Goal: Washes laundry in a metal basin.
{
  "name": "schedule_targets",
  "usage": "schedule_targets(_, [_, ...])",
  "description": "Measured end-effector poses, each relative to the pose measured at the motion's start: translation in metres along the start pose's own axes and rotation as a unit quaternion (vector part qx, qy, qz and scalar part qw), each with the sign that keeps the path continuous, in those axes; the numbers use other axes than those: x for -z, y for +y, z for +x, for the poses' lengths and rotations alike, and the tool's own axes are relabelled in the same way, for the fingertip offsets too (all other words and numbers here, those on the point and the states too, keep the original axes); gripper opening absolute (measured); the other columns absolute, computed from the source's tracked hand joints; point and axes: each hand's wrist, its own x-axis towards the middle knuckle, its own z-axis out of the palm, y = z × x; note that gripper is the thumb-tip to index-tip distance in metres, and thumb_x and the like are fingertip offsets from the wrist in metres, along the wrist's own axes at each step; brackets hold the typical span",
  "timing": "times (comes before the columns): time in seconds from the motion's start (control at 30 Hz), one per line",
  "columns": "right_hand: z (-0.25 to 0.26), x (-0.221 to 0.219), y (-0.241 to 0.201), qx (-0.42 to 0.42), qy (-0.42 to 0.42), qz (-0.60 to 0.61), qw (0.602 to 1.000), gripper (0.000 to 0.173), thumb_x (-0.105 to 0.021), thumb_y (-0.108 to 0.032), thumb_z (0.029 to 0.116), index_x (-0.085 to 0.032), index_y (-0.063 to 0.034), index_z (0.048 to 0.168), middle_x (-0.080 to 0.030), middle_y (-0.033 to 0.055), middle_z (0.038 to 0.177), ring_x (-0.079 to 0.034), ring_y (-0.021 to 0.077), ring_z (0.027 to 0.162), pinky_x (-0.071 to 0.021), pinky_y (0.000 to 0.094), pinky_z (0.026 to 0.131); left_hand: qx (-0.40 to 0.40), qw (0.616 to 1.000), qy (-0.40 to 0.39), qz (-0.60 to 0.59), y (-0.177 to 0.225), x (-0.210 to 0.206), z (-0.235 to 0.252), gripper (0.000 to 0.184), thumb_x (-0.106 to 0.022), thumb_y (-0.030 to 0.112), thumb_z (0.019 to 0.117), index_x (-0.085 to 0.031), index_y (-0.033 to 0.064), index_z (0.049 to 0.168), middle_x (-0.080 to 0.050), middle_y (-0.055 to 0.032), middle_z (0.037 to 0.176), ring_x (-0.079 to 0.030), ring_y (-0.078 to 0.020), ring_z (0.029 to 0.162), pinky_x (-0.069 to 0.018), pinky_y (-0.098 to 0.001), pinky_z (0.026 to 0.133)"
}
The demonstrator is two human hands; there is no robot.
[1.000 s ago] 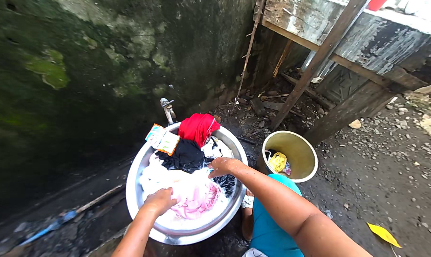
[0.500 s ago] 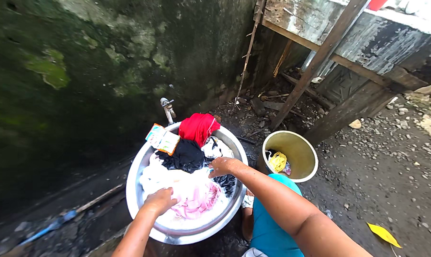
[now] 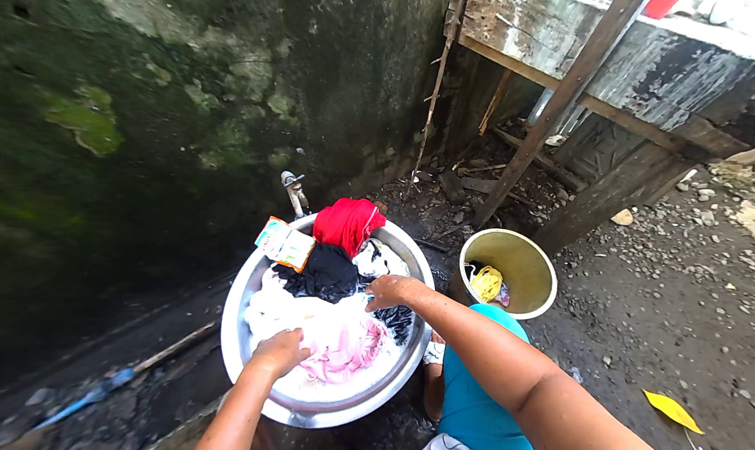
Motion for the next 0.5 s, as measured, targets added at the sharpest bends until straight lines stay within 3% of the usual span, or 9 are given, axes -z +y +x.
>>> schedule_targets(0.5, [-0.0007,0.0,0.0002,-0.005,0.002,0.002,1.0,0.05,-0.061,-0.04,0.102,-0.063,0.0038,0.126,-0.061,0.0281,0.13,-0.057,0.0436,0.126,-0.0426,0.0659,0.102,-0.005,1.0,0.005,-0.008,-0.0017,-0.0019,0.0019,0.056,-0.063,0.047,0.0999,-0.061,0.0052,0.138,-0.061,-0.0249,0.138,-0.055,-0.0432,0.133,-0.0407,-0.0669,0.108])
